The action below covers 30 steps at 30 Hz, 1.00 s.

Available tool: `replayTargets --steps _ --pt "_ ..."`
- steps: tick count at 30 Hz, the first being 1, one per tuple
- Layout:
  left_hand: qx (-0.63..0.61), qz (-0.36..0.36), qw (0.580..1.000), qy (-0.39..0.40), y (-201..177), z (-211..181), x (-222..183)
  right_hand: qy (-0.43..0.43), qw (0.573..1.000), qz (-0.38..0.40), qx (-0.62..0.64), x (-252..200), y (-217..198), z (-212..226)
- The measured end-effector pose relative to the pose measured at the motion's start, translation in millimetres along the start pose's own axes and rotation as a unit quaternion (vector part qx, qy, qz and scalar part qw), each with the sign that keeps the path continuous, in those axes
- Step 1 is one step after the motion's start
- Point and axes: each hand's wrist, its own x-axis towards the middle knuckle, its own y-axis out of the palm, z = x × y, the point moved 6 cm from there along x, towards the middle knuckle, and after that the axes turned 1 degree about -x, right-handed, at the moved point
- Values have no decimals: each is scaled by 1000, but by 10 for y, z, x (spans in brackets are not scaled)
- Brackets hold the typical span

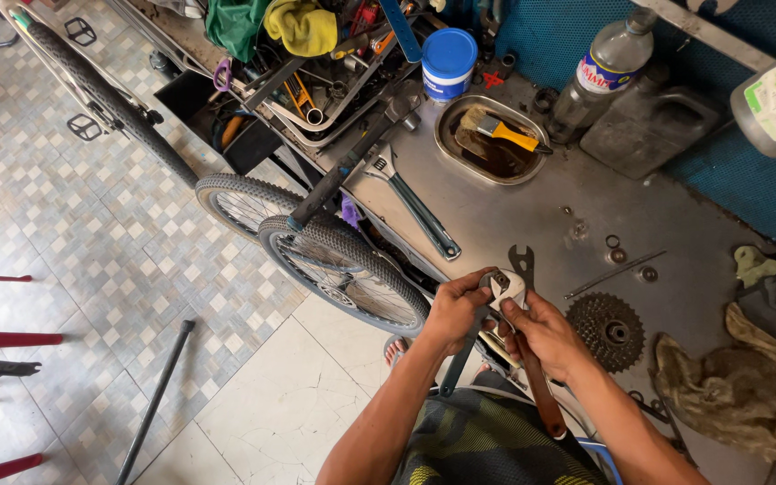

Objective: The person disassembles and repairs a bicycle wheel hub and cassette, using a hammer to tap out parts, then cleaning and reassembling the components with a wrench and pliers at a workbench.

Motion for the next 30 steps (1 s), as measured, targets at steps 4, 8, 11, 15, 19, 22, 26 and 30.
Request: replayTargets --steps 4,8,11,15,19,22,26,30 --pt "7 6 1000 -1 4 -37 -61 -3 998 3 -59 11 -18 65" --pt "5 3 1000 -2 -3 -30 -123 12 998 16 -54 31 -54 57" --pt "-10 8 1000 2 22 -15 -100 2 999 10 -48 23 -10 69" --pt "-17 17 1000 -6 4 27 -109 13 998 -1 -54 -20 55 71" --pt "-35 5 999 -20 17 68 -218 40 989 25 -142 -33 -21 160" --pt "-47 -2 998 -46 89 85 -389 19 981 61 -181 -44 -40 212" --pt "-70 -40 990 -116 95 269 -657 35 979 54 -192 -34 -85 237" --pt "-24 4 991 -133 93 438 -724 32 976 38 -212 -23 -91 247"
